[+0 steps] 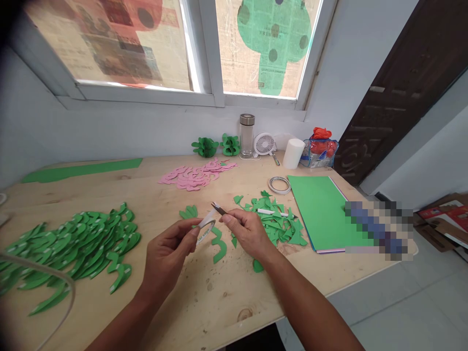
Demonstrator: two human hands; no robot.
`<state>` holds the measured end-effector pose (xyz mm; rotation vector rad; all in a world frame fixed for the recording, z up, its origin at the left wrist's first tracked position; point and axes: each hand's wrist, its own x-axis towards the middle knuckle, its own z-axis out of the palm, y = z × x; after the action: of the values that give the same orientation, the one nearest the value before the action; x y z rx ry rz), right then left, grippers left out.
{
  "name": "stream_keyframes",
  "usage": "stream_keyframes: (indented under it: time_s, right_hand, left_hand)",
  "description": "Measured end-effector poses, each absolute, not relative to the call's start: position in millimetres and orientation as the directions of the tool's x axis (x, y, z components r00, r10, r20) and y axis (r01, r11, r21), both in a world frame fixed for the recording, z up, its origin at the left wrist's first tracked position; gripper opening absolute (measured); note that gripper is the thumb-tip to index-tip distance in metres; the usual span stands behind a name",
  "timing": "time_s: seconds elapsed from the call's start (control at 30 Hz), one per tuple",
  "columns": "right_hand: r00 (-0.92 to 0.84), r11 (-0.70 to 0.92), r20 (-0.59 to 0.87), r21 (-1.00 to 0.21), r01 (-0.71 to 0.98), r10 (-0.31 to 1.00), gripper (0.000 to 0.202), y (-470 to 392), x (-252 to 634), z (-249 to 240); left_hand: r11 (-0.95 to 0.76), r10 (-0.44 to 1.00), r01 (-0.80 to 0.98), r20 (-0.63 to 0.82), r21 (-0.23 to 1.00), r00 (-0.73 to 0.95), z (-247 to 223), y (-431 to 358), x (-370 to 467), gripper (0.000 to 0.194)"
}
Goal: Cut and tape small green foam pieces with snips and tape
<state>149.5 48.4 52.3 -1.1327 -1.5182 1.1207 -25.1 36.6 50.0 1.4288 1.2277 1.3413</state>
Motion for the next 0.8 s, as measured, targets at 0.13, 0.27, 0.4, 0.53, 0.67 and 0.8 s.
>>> stream_keyframes:
  time_s: [0.13, 0.27, 0.4, 0.53, 0.67, 0.8]
  right_hand:
    - [-0.160, 0.195, 0.165, -0.961, 0.197, 0.973, 0.035, 48.0, 149.1, 54.0]
    - [-0.130, 0.209, 0.182, -0.949, 0.237, 0.975, 0.036, 48.2, 148.0, 53.2]
    - [-0.108, 0.212, 0.189, -0.938, 0.275, 0.976, 0.035, 47.9, 146.9, 52.2]
    - [-0.096, 0.204, 0.184, -0.936, 0.285, 0.978, 0.032, 47.8, 146.4, 51.7]
    - [-0.083, 0.195, 0.180, -0.953, 0.232, 0.980, 0.032, 48.7, 146.5, 50.2]
    - [-0.099, 0.177, 0.160, -0.964, 0.199, 0.982, 0.033, 49.4, 146.9, 48.1]
  left_hand:
    - [-0.202, 0.977, 0.138, 0.209, 0.970, -0.036, 50.2, 36.3, -25.0, 0.019]
    - [-0.207, 0.977, 0.146, 0.213, 0.968, -0.030, 49.8, 36.6, -25.2, 0.020]
    - [-0.202, 0.977, 0.139, 0.209, 0.969, -0.032, 51.3, 36.5, -24.9, 0.020]
    - [-0.200, 0.978, 0.126, 0.206, 0.972, -0.036, 52.2, 36.1, -24.2, 0.019]
    - [-0.197, 0.978, 0.128, 0.203, 0.972, -0.040, 51.1, 36.3, -24.0, 0.019]
    - [-0.196, 0.978, 0.114, 0.202, 0.974, -0.043, 50.6, 36.4, -24.6, 0.020]
